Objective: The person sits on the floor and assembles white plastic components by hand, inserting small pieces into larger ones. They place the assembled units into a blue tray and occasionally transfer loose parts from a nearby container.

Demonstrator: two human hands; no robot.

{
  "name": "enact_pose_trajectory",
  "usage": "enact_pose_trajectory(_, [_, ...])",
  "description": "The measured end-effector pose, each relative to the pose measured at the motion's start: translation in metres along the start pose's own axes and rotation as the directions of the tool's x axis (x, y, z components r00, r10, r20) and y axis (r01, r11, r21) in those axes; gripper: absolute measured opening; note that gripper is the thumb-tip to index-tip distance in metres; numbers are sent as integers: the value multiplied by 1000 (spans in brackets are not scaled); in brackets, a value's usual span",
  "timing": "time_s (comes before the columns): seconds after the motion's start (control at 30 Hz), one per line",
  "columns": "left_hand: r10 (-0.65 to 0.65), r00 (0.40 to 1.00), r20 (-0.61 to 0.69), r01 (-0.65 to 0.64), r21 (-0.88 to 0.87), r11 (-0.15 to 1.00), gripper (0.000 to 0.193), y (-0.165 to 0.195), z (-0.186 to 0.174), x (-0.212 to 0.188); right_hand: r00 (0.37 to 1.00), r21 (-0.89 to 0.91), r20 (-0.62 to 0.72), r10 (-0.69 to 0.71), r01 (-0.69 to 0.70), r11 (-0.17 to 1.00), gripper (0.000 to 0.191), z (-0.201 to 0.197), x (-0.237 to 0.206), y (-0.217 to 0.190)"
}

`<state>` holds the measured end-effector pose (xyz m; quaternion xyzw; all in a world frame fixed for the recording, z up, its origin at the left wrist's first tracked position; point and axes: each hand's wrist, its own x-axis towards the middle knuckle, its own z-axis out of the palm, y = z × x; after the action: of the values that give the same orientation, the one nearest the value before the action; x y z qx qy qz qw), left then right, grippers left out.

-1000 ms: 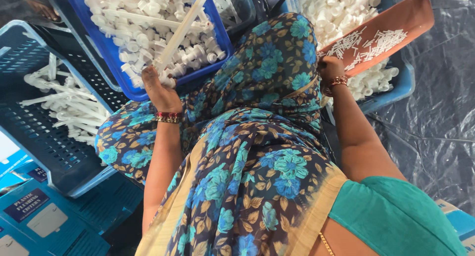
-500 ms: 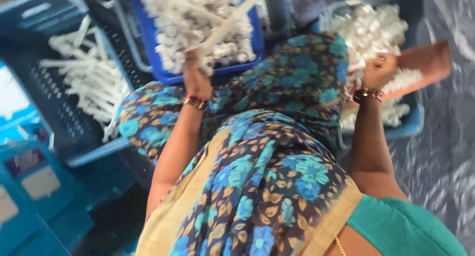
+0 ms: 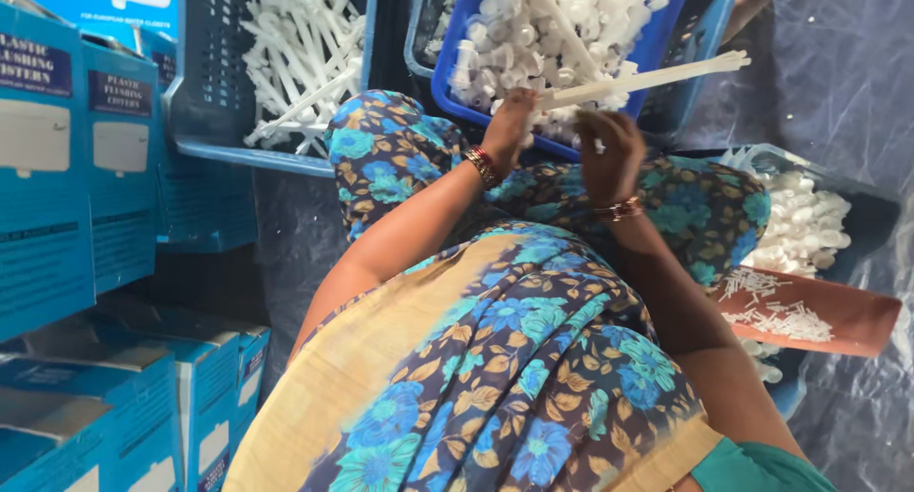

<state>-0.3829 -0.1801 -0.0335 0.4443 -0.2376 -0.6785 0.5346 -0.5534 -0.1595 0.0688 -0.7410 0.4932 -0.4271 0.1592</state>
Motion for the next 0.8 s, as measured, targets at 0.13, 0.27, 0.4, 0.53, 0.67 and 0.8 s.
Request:
enact_pose_trajectory(0.13, [-160,987,33,163,-148,975,19,10,7,-3,986,93,141,89,-103,990,10,24,5,-17])
enact_pose_trajectory(0.27, [-120,990,74,136,-266,954,16,8,8,-5,988,36,116,103,-108,994,7,37,8,-20])
enact_pose_trajectory(0.4, [-97,992,82,116,-263,958,18,3,2,-11,994,9,77,80,-81,997,9,43,-1,-22])
enact_pose_trajectory(0.53, [-70,995,67,84,-228,970,16,-1,-3,-15,997,-12,65,38,-38,999,11,45,-9,-24])
enact_pose_trajectory(0.67, [52,996,76,-51,-24,998,21,-8,-6,-20,994,9,54,92,-93,996,13,49,-16,-26])
enact_pose_trajectory(0.8, [124,988,95,-121,-32,992,24,-11,-7,-25,968,105,62,244,-249,963,14,55,-26,-25])
